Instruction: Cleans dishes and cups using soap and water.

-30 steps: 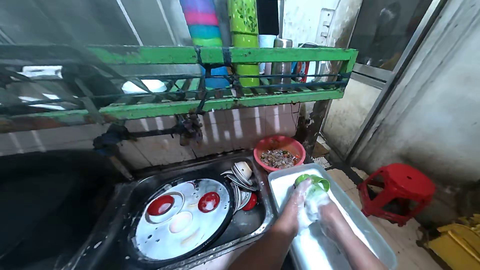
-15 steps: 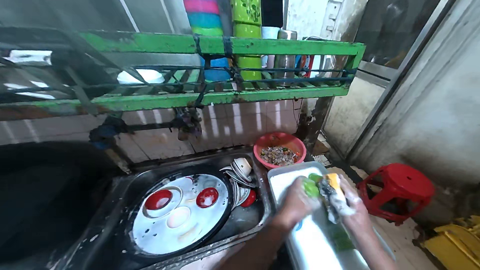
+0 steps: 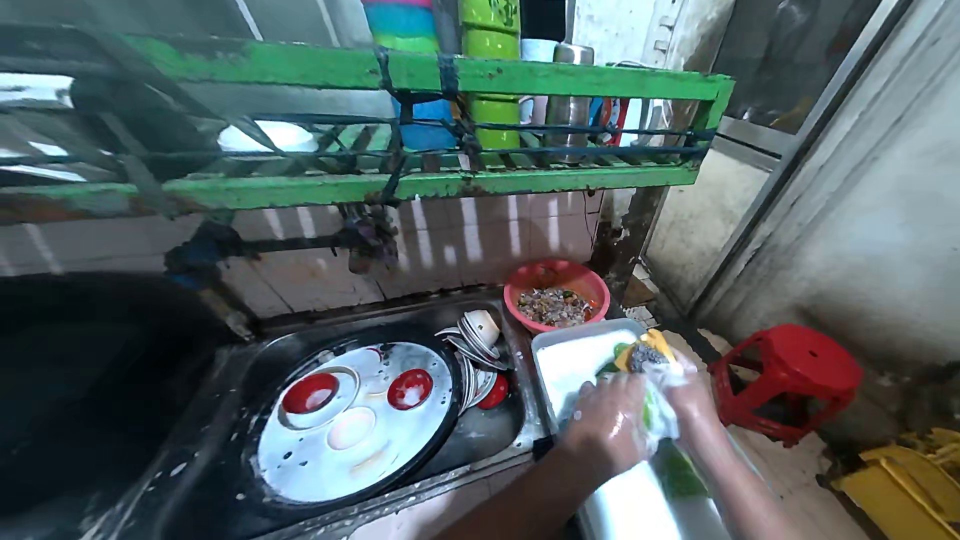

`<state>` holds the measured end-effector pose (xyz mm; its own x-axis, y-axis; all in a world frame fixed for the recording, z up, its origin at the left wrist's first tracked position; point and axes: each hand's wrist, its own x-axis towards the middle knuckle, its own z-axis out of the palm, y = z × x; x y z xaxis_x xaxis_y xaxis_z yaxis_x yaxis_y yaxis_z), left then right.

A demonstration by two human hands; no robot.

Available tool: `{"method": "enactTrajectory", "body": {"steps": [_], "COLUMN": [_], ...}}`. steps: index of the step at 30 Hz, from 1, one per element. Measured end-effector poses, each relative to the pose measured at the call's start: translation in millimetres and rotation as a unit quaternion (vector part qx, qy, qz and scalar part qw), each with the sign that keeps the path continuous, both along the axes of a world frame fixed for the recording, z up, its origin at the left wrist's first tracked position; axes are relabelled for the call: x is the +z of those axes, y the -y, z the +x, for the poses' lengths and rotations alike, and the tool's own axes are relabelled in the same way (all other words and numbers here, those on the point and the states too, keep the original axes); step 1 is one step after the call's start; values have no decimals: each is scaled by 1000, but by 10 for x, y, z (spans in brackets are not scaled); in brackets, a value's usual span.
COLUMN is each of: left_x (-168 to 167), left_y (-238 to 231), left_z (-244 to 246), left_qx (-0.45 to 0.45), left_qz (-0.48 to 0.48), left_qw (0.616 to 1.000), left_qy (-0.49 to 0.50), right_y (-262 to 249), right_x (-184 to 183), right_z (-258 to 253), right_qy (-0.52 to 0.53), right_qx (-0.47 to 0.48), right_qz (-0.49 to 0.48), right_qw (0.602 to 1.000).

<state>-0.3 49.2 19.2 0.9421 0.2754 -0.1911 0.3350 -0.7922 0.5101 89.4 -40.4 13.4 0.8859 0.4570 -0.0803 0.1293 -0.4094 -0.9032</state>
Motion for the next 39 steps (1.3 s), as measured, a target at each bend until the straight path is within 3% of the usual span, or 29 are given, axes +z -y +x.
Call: {"method": "enactTrajectory", "body": {"steps": [2, 5, 7, 9, 11, 14, 17, 20, 22, 25, 28, 31, 34, 37, 39], "left_x": [38, 9, -54, -90, -179, -368, -512, -282, -125, -190, -589, -784, -651, -565, -571], "left_y": [39, -131, -336, -585, -894, -1459, -1806, -1453, -892, -240, -16, -206, -343, -357, -257], "left_z": [-6, -25, -107, -248, -469, -972, -1238, -904, -552, -6, 253, 360, 353, 258, 193], "left_qx": [0, 63, 122, 184, 240, 315, 367, 310, 195, 38, 65, 99, 101, 138, 179], "left_qz": [8, -24, -45, -25, 23, 71, 117, 119, 66, 7, 9, -28, -70, -126, -222], "left_qw": [1000, 997, 986, 971, 957, 941, 923, 941, 974, 997, 985, 984, 990, 975, 915], "left_qy": [0, 44, 102, 149, 160, 102, 20, 68, 95, -67, -158, -143, -70, 123, 286], "right_y": [-19, -13, 59, 195, 417, 744, 817, 661, 585, 554, 566, 548, 565, 532, 480], "right_x": [36, 60, -60, -133, -213, -362, -543, -535, -627, -665, -651, -695, -572, -481, -498], "right_z": [35, -275, -409, -437, -354, -202, -190, -311, -353, -377, -359, -311, -300, -212, -100], "right_qy": [6, 143, 207, 196, 119, 79, 151, 206, 257, 256, 228, 198, 106, -45, -127], "right_qx": [-12, 12, 76, 139, 180, 227, 296, 415, 460, 491, 514, 510, 421, 284, 196], "right_qz": [-8, 21, 68, 42, -36, -87, -77, -167, -232, -293, -313, -294, -243, -231, -196], "right_qw": [1000, 989, 973, 970, 976, 967, 940, 870, 818, 779, 765, 784, 868, 930, 952]}}
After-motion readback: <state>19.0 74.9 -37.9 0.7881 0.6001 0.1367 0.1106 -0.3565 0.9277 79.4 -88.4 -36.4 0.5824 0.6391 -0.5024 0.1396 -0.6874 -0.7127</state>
